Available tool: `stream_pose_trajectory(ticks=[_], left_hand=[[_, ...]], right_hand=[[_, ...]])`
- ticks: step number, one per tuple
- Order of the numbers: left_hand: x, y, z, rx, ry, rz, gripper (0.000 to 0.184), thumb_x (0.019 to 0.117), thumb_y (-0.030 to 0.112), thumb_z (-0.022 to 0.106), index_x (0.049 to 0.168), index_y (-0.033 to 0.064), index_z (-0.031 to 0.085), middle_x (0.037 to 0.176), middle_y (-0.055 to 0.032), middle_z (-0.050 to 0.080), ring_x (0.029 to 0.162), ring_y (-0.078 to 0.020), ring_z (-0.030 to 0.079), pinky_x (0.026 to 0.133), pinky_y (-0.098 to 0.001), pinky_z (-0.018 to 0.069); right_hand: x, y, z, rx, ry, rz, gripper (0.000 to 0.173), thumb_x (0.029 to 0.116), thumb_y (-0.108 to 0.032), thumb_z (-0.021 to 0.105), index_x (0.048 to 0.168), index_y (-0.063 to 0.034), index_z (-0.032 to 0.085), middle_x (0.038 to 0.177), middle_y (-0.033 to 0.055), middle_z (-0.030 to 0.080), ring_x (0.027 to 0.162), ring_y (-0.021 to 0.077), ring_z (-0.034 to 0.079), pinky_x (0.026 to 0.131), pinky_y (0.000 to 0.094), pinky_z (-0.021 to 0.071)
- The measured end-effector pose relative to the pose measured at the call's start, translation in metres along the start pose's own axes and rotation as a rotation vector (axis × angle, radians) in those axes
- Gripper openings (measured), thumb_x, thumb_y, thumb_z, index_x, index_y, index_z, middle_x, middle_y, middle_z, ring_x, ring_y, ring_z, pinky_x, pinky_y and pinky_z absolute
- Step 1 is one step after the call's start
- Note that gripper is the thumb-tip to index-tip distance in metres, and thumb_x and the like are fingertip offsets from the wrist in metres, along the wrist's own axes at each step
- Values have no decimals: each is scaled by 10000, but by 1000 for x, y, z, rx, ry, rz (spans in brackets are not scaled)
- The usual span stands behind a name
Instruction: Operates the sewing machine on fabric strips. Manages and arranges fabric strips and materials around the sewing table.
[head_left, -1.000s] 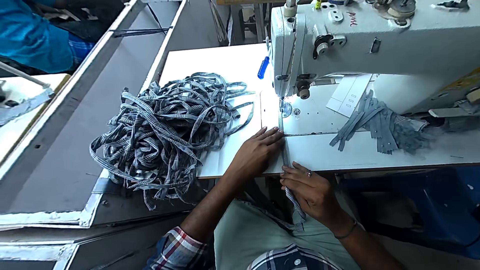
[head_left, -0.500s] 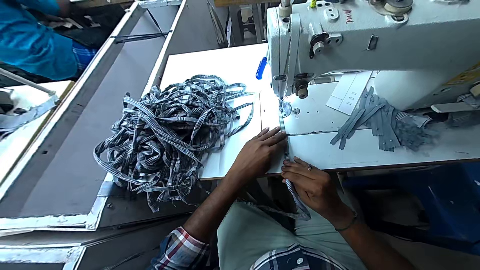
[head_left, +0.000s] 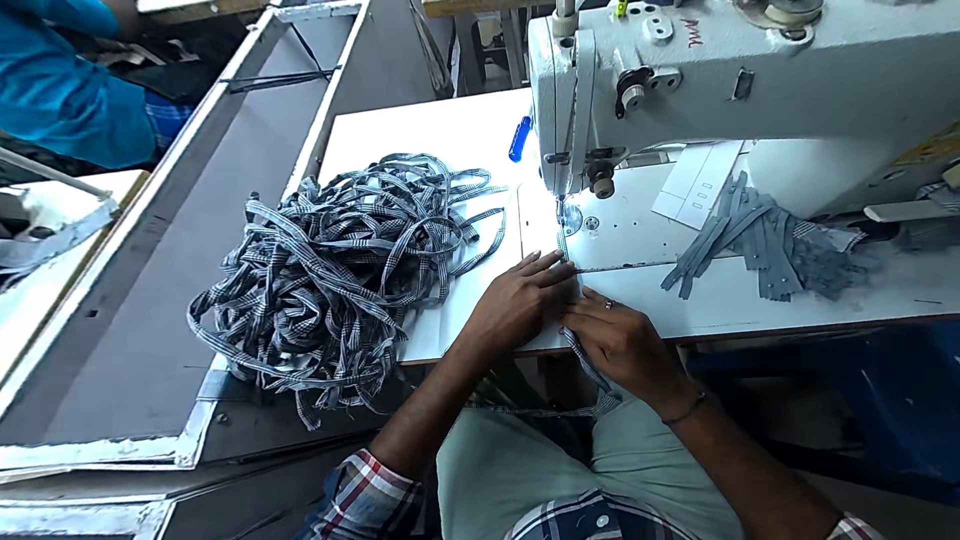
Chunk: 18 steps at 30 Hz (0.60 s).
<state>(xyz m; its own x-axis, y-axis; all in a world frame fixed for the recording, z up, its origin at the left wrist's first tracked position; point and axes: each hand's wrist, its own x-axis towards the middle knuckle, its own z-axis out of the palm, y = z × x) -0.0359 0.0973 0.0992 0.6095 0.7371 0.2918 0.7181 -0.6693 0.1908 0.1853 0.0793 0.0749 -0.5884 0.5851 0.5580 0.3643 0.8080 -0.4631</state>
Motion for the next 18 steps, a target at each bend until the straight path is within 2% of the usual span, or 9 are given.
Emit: stream_pose_trajectory(ticks=[5,12,16,18], left_hand=[[2,-11,1,-5,-2,-30,432,959,-3,478,1311,111,701,1451,-50,623,1438,-241,495,1230,-445,359],[9,-22,3,48,3,-72,401,1027,92,452,1354,154,677,1484,-31,596,1447,-263,482,1211,-482,370],[13,-27,2,65,-6,-100,440,1002,45,458,1366,166,673,1501,-21,582,1463,-282,458,1207,-502,364],[14,-29,3,78,1,-119,428,1018,53,457,1376,162,664,1511,-30,571,1470,-290,446,1208,-511,356]], right_hand=[[8,5,2,-21,3,3,246,994,-48,559,1080,-66,789,1156,90,761,1208,218,686,1146,432,483],[24,14,5,-38,5,26,252,1012,-44,539,1076,-57,782,1163,91,761,1211,213,686,1151,430,478],[31,18,5,-57,-10,38,258,1010,-36,532,1076,-56,780,1166,99,759,1215,216,684,1150,432,476],[35,21,6,-55,-12,45,253,1007,-33,538,1074,-51,781,1167,105,760,1211,223,688,1150,445,476]])
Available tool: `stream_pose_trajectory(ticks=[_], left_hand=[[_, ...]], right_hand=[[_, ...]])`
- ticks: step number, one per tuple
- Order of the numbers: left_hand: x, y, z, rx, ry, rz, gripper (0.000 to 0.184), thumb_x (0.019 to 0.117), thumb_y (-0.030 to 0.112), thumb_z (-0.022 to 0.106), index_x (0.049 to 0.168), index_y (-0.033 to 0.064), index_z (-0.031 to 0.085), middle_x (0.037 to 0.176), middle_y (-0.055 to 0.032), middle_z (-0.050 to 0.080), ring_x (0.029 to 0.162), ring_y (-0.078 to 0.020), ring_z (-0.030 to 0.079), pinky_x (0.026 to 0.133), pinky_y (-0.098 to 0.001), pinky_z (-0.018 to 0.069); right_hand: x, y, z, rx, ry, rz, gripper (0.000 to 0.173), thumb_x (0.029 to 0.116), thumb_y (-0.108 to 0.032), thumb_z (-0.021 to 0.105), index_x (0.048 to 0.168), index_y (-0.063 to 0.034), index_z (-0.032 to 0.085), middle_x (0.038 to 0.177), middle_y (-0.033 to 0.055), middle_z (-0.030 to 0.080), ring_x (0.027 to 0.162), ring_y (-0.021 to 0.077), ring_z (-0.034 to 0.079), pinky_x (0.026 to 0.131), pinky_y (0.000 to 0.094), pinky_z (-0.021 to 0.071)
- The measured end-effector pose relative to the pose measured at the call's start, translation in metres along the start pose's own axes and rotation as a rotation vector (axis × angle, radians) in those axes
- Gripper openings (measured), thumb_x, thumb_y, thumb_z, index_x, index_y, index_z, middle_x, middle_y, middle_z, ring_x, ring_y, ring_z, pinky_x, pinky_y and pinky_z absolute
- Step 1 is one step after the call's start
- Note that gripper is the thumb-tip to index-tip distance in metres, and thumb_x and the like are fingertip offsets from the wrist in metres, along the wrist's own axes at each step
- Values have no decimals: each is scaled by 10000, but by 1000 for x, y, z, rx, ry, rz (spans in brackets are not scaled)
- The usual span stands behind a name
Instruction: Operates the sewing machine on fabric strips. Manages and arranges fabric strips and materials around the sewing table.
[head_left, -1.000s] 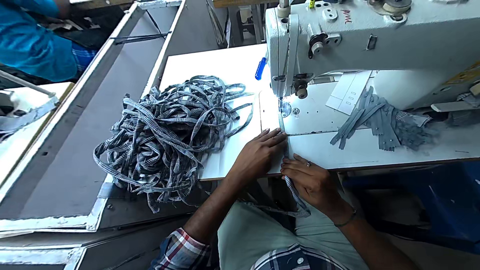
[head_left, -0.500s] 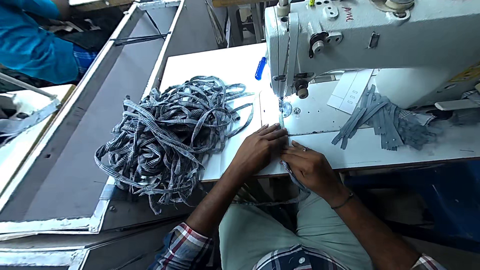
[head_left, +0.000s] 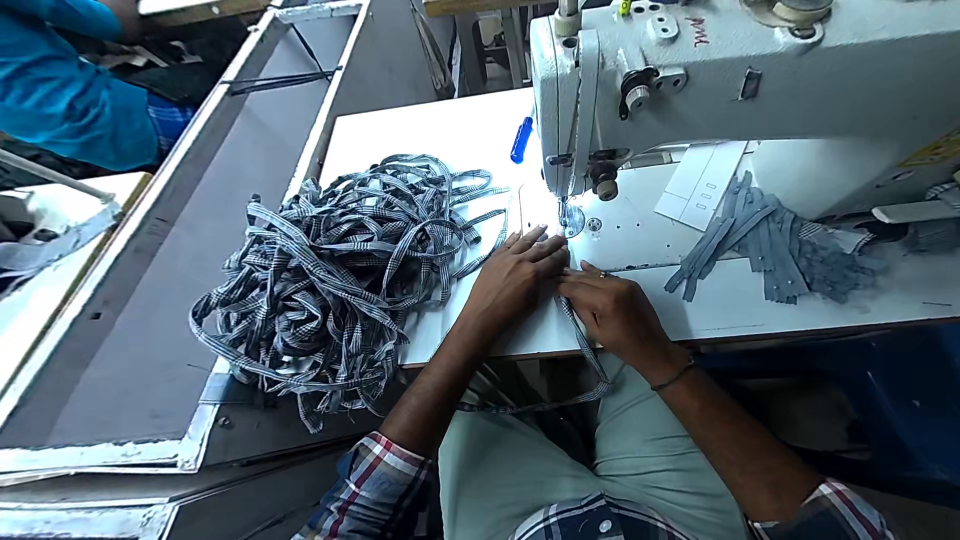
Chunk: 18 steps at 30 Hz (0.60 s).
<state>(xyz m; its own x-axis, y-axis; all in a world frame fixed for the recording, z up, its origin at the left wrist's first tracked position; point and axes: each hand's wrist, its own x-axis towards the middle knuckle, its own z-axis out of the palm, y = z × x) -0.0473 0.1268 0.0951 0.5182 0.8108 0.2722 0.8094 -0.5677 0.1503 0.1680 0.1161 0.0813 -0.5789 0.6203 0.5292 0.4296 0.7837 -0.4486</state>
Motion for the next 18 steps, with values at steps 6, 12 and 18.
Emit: stream_pose_trajectory(ticks=[6,12,18], left_hand=[[-23,47,-5,-185,289,-360,335,926,41,550,1214,66,719,1111,-82,726,1036,-244,671,885,-465,531],[-35,99,6,-412,328,-538,685,898,301,742,1458,57,433,925,-24,691,732,-173,631,649,-401,557],[-26,103,9,-467,356,-624,689,845,177,770,1440,62,441,866,12,707,703,-149,662,630,-394,579]], right_hand=[[11,8,3,-6,4,7,258,1008,-18,532,1077,-47,779,1165,89,763,1229,221,677,1149,434,477],[22,13,2,-29,-31,15,262,978,25,546,1077,-47,778,1187,94,760,1232,235,677,1133,423,488],[26,18,1,-49,-37,-11,244,995,-12,551,1080,-51,776,1184,89,760,1233,234,676,1123,416,495]])
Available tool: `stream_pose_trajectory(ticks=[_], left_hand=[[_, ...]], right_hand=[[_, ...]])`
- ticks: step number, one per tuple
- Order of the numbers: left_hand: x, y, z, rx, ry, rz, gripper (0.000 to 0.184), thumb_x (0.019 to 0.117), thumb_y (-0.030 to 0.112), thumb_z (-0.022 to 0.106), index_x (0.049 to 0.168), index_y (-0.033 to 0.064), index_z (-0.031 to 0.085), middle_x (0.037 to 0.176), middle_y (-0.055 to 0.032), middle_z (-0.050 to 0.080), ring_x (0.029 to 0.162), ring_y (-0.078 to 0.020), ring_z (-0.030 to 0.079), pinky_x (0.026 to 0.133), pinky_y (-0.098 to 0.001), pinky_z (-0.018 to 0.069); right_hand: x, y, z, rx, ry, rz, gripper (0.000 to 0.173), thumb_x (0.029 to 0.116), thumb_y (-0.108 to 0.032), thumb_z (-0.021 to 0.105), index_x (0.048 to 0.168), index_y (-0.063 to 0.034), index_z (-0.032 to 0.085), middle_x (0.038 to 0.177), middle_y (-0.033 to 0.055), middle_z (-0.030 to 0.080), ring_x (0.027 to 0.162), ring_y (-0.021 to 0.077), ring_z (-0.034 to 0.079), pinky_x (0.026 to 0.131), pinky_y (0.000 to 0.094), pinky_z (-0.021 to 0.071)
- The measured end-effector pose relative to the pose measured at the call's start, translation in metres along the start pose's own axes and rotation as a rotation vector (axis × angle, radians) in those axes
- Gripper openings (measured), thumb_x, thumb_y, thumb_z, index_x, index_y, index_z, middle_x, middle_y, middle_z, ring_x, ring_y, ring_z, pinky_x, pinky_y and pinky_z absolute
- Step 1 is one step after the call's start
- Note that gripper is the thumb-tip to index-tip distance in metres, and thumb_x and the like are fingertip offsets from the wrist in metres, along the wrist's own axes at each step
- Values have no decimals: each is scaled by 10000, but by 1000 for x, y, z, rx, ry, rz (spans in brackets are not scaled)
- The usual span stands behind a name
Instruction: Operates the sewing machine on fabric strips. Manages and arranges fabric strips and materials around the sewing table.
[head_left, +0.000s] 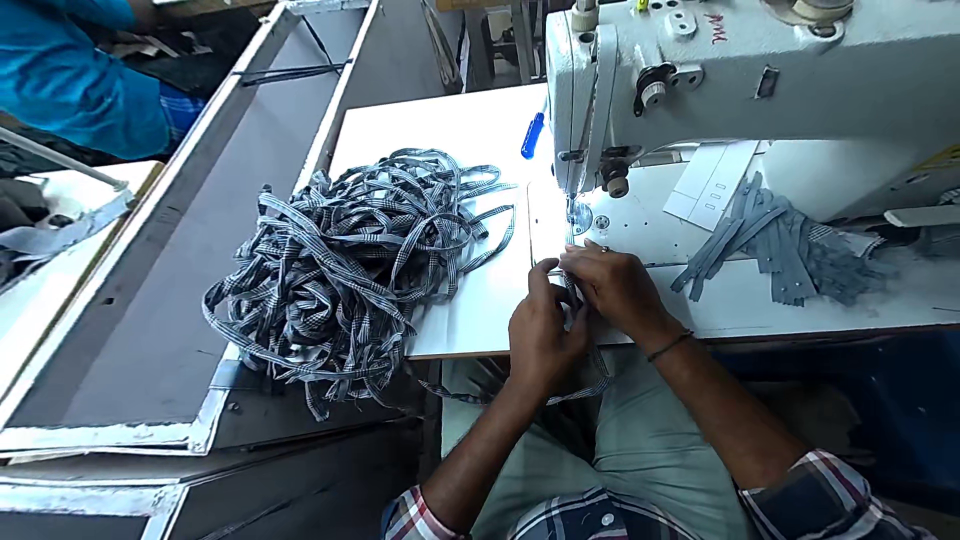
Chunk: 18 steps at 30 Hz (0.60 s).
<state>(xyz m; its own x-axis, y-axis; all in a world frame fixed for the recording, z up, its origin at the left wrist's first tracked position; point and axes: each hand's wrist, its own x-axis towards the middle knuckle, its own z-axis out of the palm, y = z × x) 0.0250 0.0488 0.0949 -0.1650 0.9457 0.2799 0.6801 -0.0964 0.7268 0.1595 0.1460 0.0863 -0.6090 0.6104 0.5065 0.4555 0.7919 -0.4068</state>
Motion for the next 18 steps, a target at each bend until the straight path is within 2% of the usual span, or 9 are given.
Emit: stream_pose_trajectory(ticks=[3,5,7,9,11,13,15,18], left_hand=[[-1,3,-7,-163,-27,-58,576,864,81,746,1382,65,494,832,11,727,657,-112,681,590,-323,593],[-7,10,-20,-390,-90,-136,527,896,37,746,1356,77,492,848,-31,744,662,-146,710,566,-296,604],[-18,18,-32,-636,-155,-281,477,914,-18,733,1323,39,495,868,-112,748,706,-229,742,624,-345,640],[-32,22,-39,-889,-217,-461,400,953,-56,661,1309,-2,486,896,-204,741,758,-305,759,712,-408,651],[-51,19,-44,-1043,-265,-610,284,1007,-27,576,1283,-13,511,918,-242,728,770,-312,748,743,-420,634],[-71,12,-49,-1122,-293,-711,201,1044,37,515,1233,-21,553,917,-236,722,703,-253,722,683,-361,617],[-89,6,-53,-1151,-269,-770,191,1065,79,485,1184,-35,582,935,-230,714,583,-162,643,541,-259,542],[-107,-2,-58,-1097,-215,-756,211,1053,150,547,1189,1,607,995,-195,682,507,-105,538,447,-217,457]], right_hand=[[0,0,0,11,-2,-5,239,996,-16,551,1079,-46,773,1188,96,757,1246,242,668,1140,423,479],[-1,3,1,30,1,-4,234,998,-24,554,1080,-45,773,1194,93,755,1255,236,662,1155,424,465],[-3,4,2,37,1,-3,233,1003,-38,559,1093,-43,773,1208,95,749,1261,236,657,1161,426,458],[-3,5,2,41,1,-5,239,1012,-45,549,1098,-44,772,1221,99,743,1278,237,645,1166,424,453],[-4,6,2,39,0,-8,247,1015,-43,538,1093,-46,773,1228,99,739,1294,238,632,1170,422,449],[-5,7,2,19,-6,-15,254,1015,-37,526,1087,-50,769,1230,97,737,1300,240,626,1170,422,448],[-6,7,2,-1,-13,-31,253,1017,-42,523,1083,-50,768,1227,100,736,1302,247,624,1175,425,442],[-5,7,2,-26,-16,-65,240,1014,-49,540,1082,-52,771,1222,113,735,1305,269,621,1178,434,436]])
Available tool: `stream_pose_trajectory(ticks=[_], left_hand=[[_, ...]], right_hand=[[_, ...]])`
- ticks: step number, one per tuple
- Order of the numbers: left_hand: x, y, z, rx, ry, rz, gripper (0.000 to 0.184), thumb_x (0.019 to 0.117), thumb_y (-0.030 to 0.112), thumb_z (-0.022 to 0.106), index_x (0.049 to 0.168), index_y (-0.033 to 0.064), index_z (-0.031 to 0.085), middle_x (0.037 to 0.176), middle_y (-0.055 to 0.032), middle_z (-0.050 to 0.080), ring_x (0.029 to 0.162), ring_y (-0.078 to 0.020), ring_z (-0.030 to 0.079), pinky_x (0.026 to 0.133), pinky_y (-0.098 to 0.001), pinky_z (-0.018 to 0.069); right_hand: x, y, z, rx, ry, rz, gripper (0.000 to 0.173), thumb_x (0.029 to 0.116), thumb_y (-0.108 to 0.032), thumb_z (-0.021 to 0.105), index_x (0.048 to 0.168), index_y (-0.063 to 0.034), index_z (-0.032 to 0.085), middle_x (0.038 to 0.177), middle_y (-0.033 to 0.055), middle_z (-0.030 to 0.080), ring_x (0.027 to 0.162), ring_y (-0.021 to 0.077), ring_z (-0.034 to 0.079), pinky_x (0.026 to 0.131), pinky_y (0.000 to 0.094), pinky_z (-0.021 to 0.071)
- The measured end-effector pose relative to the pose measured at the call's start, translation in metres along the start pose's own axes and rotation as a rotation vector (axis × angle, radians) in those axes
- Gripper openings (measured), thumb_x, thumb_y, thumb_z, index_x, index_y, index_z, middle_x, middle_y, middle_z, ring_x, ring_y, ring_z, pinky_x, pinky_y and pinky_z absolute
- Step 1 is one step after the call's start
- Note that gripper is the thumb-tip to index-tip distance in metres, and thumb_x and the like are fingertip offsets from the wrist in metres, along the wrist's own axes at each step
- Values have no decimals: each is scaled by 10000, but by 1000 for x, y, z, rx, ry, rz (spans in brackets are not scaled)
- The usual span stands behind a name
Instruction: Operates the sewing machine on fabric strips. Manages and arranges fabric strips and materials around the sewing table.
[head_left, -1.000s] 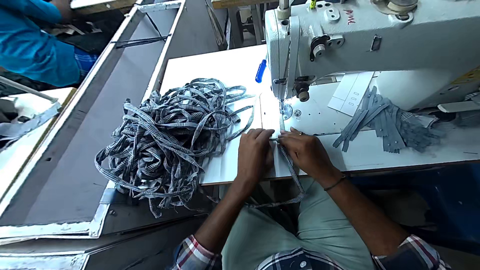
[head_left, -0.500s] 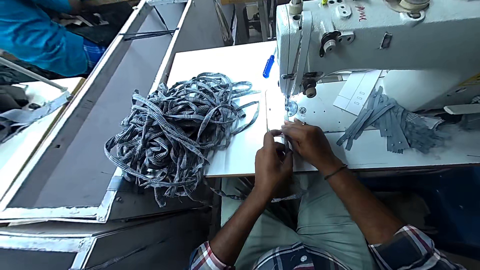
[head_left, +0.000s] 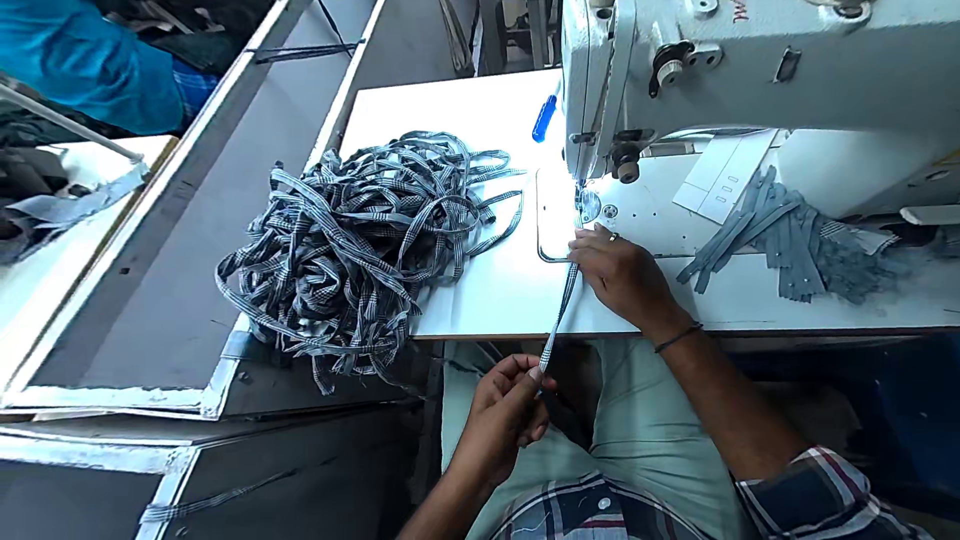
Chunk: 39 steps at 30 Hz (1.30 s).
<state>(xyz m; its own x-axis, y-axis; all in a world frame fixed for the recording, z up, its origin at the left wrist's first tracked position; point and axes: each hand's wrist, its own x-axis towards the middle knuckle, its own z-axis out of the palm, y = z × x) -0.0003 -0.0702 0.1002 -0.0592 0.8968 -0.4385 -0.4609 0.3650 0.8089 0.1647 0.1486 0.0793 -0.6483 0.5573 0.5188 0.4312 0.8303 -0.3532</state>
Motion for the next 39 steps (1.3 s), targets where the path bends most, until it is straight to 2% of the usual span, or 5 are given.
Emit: stream_pose_trajectory(ticks=[4,8,25,32,39], left_hand=[[0,-12,-12,335,61,259,357,914,142,773,1232,83,624,965,-145,647,506,-190,547,414,-297,494],[0,-15,-13,560,92,433,148,996,111,648,1125,62,701,804,-92,679,445,-188,569,377,-314,526],[0,-13,-7,37,-319,98,284,1097,103,439,1246,-84,593,844,-230,719,804,-326,756,838,-482,636],[3,-11,-9,62,-263,104,262,1091,144,483,1238,-38,599,873,-222,703,536,-147,609,494,-251,514],[2,-10,-5,61,-134,130,271,1092,145,486,1118,-64,656,1019,-265,709,604,-206,682,515,-288,579]], right_hand=[[1,0,0,-19,-2,-29,228,1016,-51,551,1072,-49,771,1210,114,739,1302,275,622,1183,441,429],[-1,0,-1,-20,6,-42,230,1016,-46,546,1051,-46,773,1182,111,748,1289,276,632,1181,442,434],[-25,-23,-7,26,15,-63,209,1004,-19,565,1031,-31,772,1151,101,759,1262,253,653,1174,451,452],[-18,-20,-5,7,21,-58,211,1012,-32,562,1019,-28,773,1124,100,766,1236,252,670,1159,446,467],[-13,-17,-4,-5,22,-47,200,1010,-44,571,1018,-32,770,1114,97,767,1232,253,672,1162,442,463]])
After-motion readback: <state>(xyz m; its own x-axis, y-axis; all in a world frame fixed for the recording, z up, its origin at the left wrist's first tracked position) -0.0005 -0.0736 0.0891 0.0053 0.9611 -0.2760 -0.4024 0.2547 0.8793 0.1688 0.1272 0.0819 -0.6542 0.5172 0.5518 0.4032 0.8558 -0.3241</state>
